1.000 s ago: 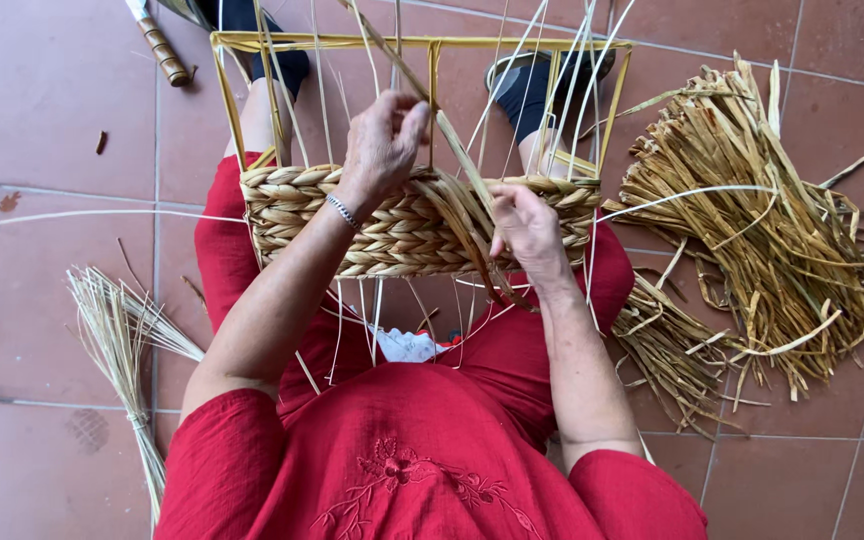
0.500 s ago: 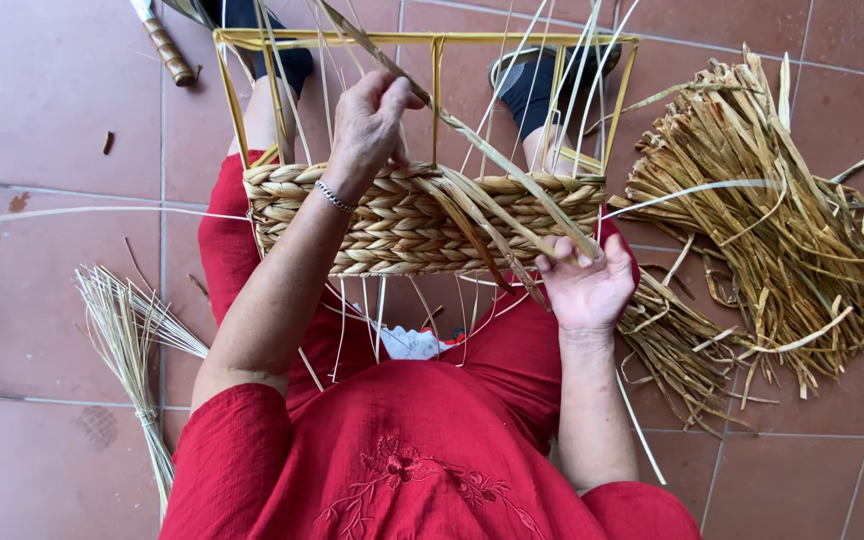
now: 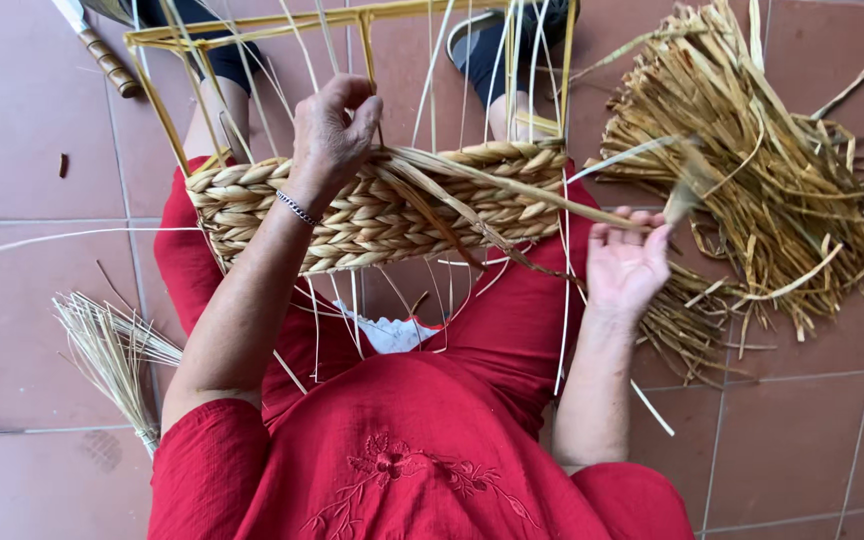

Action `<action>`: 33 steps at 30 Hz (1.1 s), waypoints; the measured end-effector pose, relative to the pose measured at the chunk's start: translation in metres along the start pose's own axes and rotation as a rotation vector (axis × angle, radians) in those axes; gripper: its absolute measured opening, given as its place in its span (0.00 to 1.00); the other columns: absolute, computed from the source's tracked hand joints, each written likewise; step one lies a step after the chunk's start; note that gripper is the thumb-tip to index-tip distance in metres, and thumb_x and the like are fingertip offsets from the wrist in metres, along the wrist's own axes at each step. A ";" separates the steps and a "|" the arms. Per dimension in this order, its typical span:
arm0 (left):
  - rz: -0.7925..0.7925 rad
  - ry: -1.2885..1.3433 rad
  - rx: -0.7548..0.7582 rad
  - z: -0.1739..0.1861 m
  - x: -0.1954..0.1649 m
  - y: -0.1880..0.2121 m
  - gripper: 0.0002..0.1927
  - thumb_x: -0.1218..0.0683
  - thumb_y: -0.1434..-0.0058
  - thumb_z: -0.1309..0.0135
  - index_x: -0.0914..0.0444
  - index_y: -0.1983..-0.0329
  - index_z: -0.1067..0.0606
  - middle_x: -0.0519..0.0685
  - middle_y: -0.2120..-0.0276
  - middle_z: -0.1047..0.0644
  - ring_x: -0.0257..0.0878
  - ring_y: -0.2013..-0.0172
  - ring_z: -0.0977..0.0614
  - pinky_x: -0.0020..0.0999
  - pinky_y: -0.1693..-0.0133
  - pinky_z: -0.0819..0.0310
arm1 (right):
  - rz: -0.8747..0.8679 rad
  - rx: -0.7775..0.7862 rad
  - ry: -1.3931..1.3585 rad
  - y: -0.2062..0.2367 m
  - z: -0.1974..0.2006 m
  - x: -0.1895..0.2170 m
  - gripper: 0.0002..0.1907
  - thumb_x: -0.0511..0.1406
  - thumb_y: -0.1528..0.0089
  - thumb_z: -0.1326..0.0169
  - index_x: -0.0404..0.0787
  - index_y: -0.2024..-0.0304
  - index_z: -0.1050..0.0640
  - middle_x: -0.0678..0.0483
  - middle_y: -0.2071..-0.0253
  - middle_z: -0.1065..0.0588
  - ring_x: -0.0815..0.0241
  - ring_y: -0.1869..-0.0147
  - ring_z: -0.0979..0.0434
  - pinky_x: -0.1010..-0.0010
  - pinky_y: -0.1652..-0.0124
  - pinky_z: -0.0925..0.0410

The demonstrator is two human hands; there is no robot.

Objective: The person sits on a tiled floor weaving dried palm strands around a bamboo frame to form a basket body. They weave strands over and under the frame spokes, trim excess material with scissors, and continue braiding new strands to extend the woven section.

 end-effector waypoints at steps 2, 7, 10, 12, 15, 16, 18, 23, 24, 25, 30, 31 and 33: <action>-0.037 -0.046 -0.033 0.003 -0.010 0.006 0.15 0.58 0.38 0.40 0.69 0.51 0.24 0.52 0.65 0.16 0.39 0.70 0.16 0.34 0.64 0.21 | 0.134 -0.046 0.032 0.001 0.013 0.026 0.09 0.43 0.31 0.45 0.50 0.52 0.22 0.58 0.54 0.22 0.56 0.45 0.24 0.59 0.46 0.31; 0.015 -0.087 0.019 0.000 -0.026 0.003 0.12 0.55 0.38 0.39 0.64 0.54 0.24 0.52 0.67 0.18 0.41 0.69 0.16 0.36 0.64 0.20 | -0.033 0.046 0.469 0.015 -0.018 0.058 0.31 0.59 0.41 0.47 0.42 0.53 0.18 0.49 0.55 0.17 0.59 0.58 0.20 0.69 0.62 0.28; -0.092 -0.227 0.200 -0.015 -0.035 -0.003 0.06 0.53 0.36 0.36 0.60 0.61 0.17 0.53 0.69 0.16 0.44 0.70 0.15 0.39 0.64 0.20 | -0.137 0.312 1.168 0.050 -0.058 0.035 0.19 0.47 0.34 0.38 0.38 0.52 0.16 0.43 0.58 0.18 0.57 0.60 0.21 0.68 0.59 0.29; -0.088 -0.365 0.305 -0.027 -0.037 -0.007 0.08 0.51 0.38 0.34 0.60 0.61 0.16 0.55 0.74 0.17 0.50 0.73 0.16 0.44 0.64 0.23 | 0.084 0.244 1.529 0.073 -0.086 0.005 0.15 0.42 0.37 0.35 0.39 0.53 0.16 0.46 0.59 0.18 0.58 0.57 0.21 0.66 0.56 0.28; -0.083 -0.296 0.334 -0.031 -0.037 -0.014 0.05 0.55 0.41 0.36 0.61 0.64 0.17 0.52 0.72 0.16 0.47 0.72 0.15 0.41 0.64 0.22 | 0.700 0.857 1.681 0.102 -0.154 -0.040 0.22 0.36 0.41 0.31 0.36 0.47 0.21 0.44 0.49 0.20 0.49 0.44 0.21 0.59 0.45 0.28; -0.095 -0.241 0.364 -0.029 -0.037 -0.015 0.05 0.56 0.40 0.37 0.61 0.63 0.17 0.53 0.71 0.16 0.46 0.70 0.14 0.39 0.63 0.21 | 0.703 0.910 1.733 0.105 -0.166 -0.057 0.27 0.36 0.44 0.29 0.34 0.45 0.23 0.42 0.50 0.21 0.45 0.46 0.22 0.57 0.47 0.29; -0.126 -0.133 0.418 -0.021 -0.033 -0.016 0.04 0.57 0.38 0.38 0.62 0.61 0.18 0.54 0.68 0.16 0.44 0.67 0.13 0.37 0.61 0.18 | 0.611 0.935 1.807 0.101 -0.185 -0.091 0.31 0.37 0.49 0.29 0.33 0.46 0.24 0.42 0.55 0.21 0.44 0.52 0.22 0.55 0.51 0.30; -0.153 0.012 0.587 -0.003 -0.024 -0.005 0.14 0.60 0.37 0.41 0.62 0.48 0.21 0.51 0.58 0.15 0.42 0.59 0.13 0.37 0.57 0.19 | 0.508 1.004 1.749 0.090 -0.200 -0.109 0.21 0.29 0.41 0.38 0.35 0.46 0.25 0.45 0.56 0.21 0.47 0.53 0.19 0.57 0.52 0.27; -0.167 0.014 0.625 -0.002 -0.022 -0.002 0.18 0.61 0.38 0.41 0.62 0.44 0.22 0.51 0.57 0.15 0.42 0.58 0.13 0.38 0.56 0.20 | 0.454 1.024 1.661 0.086 -0.202 -0.104 0.17 0.28 0.39 0.40 0.35 0.48 0.25 0.45 0.55 0.21 0.48 0.53 0.18 0.58 0.52 0.26; -0.166 0.029 0.656 0.000 -0.021 -0.001 0.19 0.59 0.38 0.40 0.62 0.43 0.23 0.50 0.56 0.16 0.42 0.58 0.14 0.38 0.57 0.21 | 0.401 1.042 1.573 0.081 -0.205 -0.096 0.14 0.27 0.38 0.42 0.35 0.49 0.25 0.46 0.55 0.22 0.50 0.53 0.17 0.60 0.53 0.25; -0.353 0.072 0.626 0.004 -0.032 0.006 0.31 0.57 0.45 0.33 0.63 0.38 0.27 0.57 0.52 0.19 0.47 0.54 0.16 0.40 0.54 0.22 | 1.007 1.116 1.892 0.058 -0.253 -0.079 0.05 0.26 0.34 0.39 0.37 0.56 0.18 0.49 0.59 0.22 0.54 0.57 0.22 0.64 0.61 0.28; -0.263 0.073 0.650 0.002 -0.032 0.007 0.31 0.56 0.45 0.34 0.60 0.37 0.27 0.55 0.54 0.18 0.45 0.56 0.15 0.39 0.54 0.22 | 1.221 1.133 1.898 0.059 -0.263 -0.079 0.06 0.25 0.33 0.40 0.39 0.57 0.17 0.52 0.59 0.22 0.55 0.55 0.22 0.65 0.61 0.29; -0.080 0.072 0.698 -0.002 -0.033 0.011 0.31 0.55 0.45 0.36 0.55 0.36 0.28 0.51 0.58 0.17 0.43 0.59 0.14 0.38 0.55 0.22 | 1.502 1.274 1.765 0.065 -0.279 -0.081 0.05 0.28 0.40 0.39 0.35 0.61 0.18 0.50 0.57 0.19 0.54 0.59 0.25 0.65 0.63 0.29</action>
Point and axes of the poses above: each hand's wrist, its own y-axis away from the middle knuckle, its own z-axis out of the back of the hand, x = y × z, the point moved 4 cm from there along -y, towards the middle knuckle
